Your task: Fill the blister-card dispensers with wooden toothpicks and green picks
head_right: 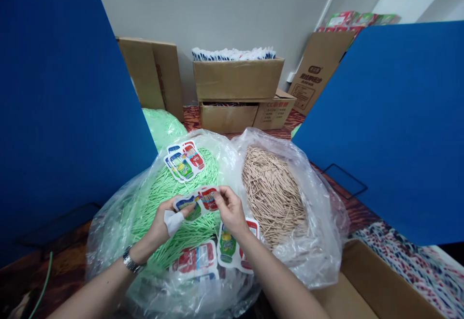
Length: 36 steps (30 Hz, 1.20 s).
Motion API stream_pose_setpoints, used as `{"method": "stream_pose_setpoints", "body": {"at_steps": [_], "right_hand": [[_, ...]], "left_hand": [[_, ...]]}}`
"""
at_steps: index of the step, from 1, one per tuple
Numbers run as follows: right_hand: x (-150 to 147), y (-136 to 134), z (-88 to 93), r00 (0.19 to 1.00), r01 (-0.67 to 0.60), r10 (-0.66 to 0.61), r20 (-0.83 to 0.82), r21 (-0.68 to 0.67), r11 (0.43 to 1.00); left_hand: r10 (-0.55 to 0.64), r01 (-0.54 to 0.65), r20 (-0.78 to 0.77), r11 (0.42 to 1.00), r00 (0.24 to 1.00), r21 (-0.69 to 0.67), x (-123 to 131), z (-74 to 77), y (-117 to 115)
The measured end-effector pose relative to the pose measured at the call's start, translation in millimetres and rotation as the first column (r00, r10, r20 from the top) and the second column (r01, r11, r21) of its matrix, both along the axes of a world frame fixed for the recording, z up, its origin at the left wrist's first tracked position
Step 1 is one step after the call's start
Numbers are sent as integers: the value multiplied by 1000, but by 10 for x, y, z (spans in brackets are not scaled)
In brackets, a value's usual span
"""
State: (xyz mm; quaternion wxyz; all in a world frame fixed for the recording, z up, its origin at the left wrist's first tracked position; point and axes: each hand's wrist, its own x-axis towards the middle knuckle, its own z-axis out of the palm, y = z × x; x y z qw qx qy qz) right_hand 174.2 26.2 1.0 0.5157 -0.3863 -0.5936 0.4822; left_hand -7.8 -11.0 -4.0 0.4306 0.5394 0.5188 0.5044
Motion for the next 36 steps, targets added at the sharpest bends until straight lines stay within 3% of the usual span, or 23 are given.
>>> {"method": "stream_pose_setpoints", "body": {"at_steps": [4,7,9,11,12,14,17,20,24,26,28,30,32,34,36], "right_hand": [[228,21,-50,989,33,-43,143,69,997],[568,39,-86,905,38,-99,414,153,988],[827,39,-132,746,-47,-90,659,187,981],[1048,21,-205,528,-125,-94,844,187,974],[1131,7,-250,429,-145,-98,898,175,974],[1234,-23,-342,298,-157,-72,952,123,980],[1264,-44,-449,271,-128,23,962,13,992],[1249,-8,-503,358,-97,71,931,-39,995],[1261,70,-535,454,-127,72,888,-15,992],[1270,98,-533,414,-115,44,909,4,993],[1275,108,-504,306,-79,4,952,21,997],[1274,93,-429,198,-53,-28,980,39,998],[1254,39,-292,179,-50,-60,982,70,996],[1197,-63,-94,266,-45,-106,958,122,991],[1093,-202,135,412,-45,-118,904,150,988]], "left_hand": [[6,-6,-1,1000,1000,1,-19,27,94],[43,-43,-8,999,999,15,-105,105,337],[101,-99,-24,993,995,60,-195,158,587],[185,-180,-56,980,981,88,-299,191,865],[286,-271,-153,956,946,111,-352,198,997],[379,-361,-216,925,900,120,-455,192,1221],[456,-448,-316,888,832,102,-590,145,1413],[498,-505,-398,858,770,95,-700,87,1456],[518,-488,-548,846,657,216,-781,76,1352],[527,-408,-598,849,604,336,-740,114,1215],[520,-315,-598,852,610,419,-609,160,1005],[475,-234,-564,863,675,447,-392,180,724],[338,-119,-512,903,789,413,-122,149,399],[136,4,-453,955,881,295,151,67,88],[-74,119,-353,987,933,108,386,-43,-148]]}}
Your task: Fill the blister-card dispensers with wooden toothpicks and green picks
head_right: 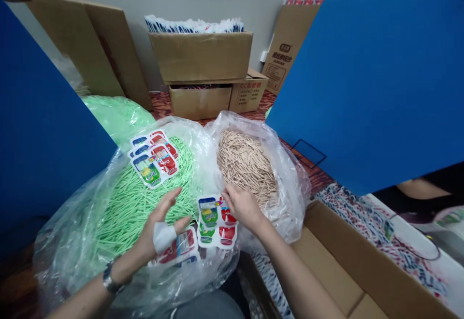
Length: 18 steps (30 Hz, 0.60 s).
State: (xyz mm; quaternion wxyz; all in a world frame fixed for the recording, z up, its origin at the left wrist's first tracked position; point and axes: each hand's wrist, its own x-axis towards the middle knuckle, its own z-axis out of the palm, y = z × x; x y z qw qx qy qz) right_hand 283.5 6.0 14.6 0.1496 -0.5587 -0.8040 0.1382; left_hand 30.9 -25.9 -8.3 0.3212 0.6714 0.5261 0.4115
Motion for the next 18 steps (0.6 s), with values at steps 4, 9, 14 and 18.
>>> {"method": "stream_pose_setpoints", "body": {"at_steps": [4,9,14,18], "right_hand": [[-271,-274,335,923,-251,201,-329,-117,961],[-459,-366,275,783,-327,181,-595,-146,934],[-476,-349,134,710,-271,127,-693,-103,957],[-440,-319,96,710,-199,63,-702,-114,973]], "left_hand": [[-123,221,342,938,932,-267,273,-174,-164],[-80,435,651,804,754,-405,319,-196,-176],[-1,505,684,676,729,-537,297,-114,-227],[-57,461,591,688,805,-561,303,-62,-186]]}}
